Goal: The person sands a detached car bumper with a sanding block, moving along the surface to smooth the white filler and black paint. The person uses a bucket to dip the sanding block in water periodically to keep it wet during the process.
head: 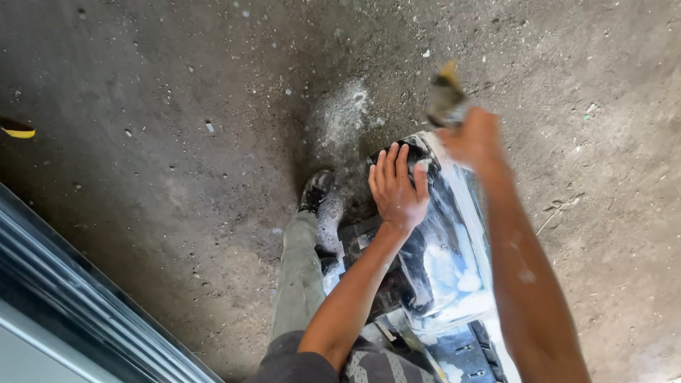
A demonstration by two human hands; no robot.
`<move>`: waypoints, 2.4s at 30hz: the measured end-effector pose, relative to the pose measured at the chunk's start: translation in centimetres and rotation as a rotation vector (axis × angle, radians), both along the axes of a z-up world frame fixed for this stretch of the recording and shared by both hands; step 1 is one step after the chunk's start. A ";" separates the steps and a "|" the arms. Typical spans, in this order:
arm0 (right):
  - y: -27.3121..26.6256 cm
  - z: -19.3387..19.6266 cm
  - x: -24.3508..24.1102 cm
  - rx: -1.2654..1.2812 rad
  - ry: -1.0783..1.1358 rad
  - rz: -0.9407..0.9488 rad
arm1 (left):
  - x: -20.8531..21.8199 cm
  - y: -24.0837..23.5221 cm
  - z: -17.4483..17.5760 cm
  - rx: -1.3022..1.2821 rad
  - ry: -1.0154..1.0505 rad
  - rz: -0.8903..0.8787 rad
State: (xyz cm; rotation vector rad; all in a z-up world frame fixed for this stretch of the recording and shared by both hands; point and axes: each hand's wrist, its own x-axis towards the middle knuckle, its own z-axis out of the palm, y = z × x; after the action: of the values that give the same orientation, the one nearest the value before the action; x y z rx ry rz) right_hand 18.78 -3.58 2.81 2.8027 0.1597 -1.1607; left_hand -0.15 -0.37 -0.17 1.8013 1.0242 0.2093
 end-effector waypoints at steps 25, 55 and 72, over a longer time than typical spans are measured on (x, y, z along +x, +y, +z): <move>-15.5 4.0 -17.3 0.339 -0.871 -0.047 | -3.4 0.6 2.7 -0.650 -0.316 0.282; -13.1 8.4 -15.4 1.370 -0.192 -1.217 | -2.0 1.9 5.0 -1.513 -0.022 -0.369; -15.3 3.5 -14.6 0.274 -0.583 -0.255 | 4.3 7.3 1.9 -0.955 0.088 0.323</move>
State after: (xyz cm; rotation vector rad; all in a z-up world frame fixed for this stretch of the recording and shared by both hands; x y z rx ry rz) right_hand 4.17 -18.89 6.28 3.3402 -0.0994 -0.3208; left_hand 4.12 6.91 1.70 0.7858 1.1962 -0.1559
